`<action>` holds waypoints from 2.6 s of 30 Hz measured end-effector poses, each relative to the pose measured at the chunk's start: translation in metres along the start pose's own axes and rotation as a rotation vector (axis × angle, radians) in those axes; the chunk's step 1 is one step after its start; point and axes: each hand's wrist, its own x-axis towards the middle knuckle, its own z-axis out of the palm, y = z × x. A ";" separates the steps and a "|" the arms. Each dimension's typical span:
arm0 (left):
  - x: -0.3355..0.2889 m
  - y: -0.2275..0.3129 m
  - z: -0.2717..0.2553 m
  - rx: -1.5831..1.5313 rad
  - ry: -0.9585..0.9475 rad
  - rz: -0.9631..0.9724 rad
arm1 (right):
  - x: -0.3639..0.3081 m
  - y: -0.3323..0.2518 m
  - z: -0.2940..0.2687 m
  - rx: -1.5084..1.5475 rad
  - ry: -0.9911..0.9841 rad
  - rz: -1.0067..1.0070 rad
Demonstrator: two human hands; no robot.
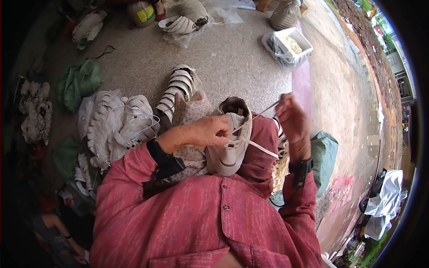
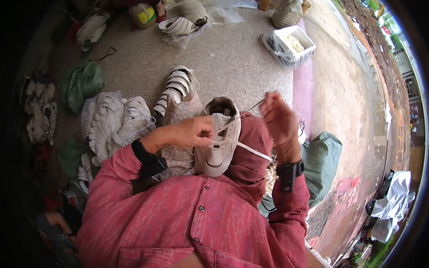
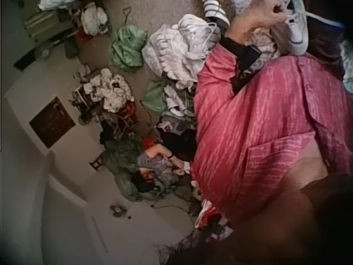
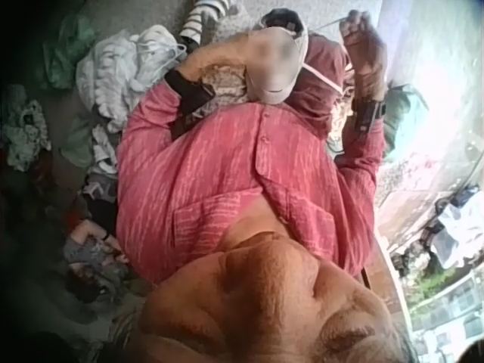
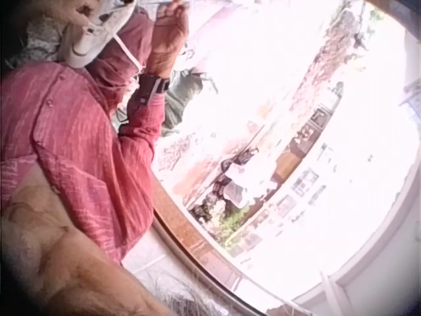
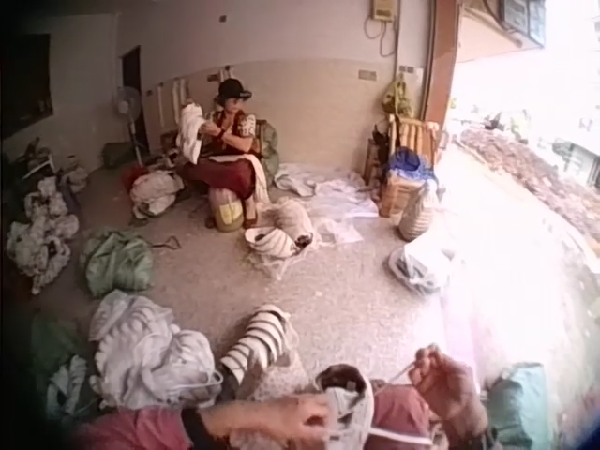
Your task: The recorder is lacing and organizing white shoe components while sitting on the floor.
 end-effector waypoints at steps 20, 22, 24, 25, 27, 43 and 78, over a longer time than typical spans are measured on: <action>0.029 0.029 0.039 0.614 0.119 0.456 | -0.075 -0.203 -0.161 -0.005 0.453 -0.700; 0.043 0.031 0.045 0.581 0.221 0.602 | -0.084 -0.205 -0.159 0.104 0.541 -0.683; 0.057 0.021 0.033 0.612 0.296 0.565 | -0.102 -0.212 -0.151 -0.001 0.459 -0.646; 0.067 0.014 0.020 0.457 0.377 0.484 | -0.112 -0.220 -0.142 0.052 0.323 -0.568; 0.075 0.004 0.007 0.298 0.456 0.397 | -0.136 -0.230 -0.119 0.130 0.085 -0.526; 0.054 0.018 0.010 -0.060 0.007 0.131 | -0.200 -0.215 -0.131 0.376 0.217 -0.612; 0.039 0.003 0.020 0.179 0.192 0.062 | -0.035 0.054 -0.002 -1.365 -0.221 0.362</action>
